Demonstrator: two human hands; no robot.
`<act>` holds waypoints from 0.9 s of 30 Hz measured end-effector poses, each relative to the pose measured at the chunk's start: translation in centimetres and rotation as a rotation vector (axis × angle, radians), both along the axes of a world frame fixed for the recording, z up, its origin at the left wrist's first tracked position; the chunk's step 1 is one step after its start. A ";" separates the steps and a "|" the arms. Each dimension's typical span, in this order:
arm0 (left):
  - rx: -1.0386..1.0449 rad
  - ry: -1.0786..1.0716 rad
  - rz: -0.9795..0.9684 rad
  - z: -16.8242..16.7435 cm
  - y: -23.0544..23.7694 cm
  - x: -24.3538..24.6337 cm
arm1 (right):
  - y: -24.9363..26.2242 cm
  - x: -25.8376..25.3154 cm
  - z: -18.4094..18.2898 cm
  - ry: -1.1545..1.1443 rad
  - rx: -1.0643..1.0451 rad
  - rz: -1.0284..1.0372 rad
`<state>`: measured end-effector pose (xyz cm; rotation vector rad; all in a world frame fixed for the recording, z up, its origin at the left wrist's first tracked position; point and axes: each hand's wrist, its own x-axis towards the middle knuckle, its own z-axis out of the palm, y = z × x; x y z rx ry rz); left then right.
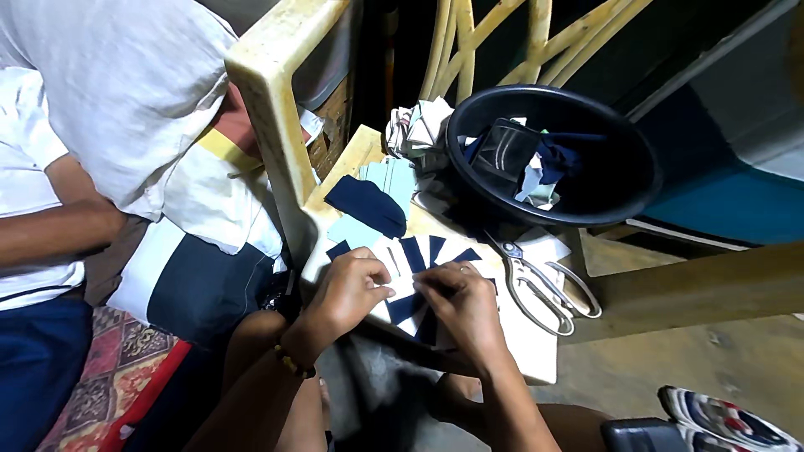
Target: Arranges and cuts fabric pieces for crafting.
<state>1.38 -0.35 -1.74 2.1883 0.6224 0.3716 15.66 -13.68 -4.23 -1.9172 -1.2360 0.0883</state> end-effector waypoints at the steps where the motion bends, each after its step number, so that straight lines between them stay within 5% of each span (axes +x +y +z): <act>1: 0.009 0.023 -0.016 0.1 0.0 0.0 | 0.0 0.0 0.0 0.000 -0.004 -0.001; 27: -0.001 -0.034 0.052 0.1 0.0 -0.1 | -0.3 0.0 0.2 -0.016 0.014 0.010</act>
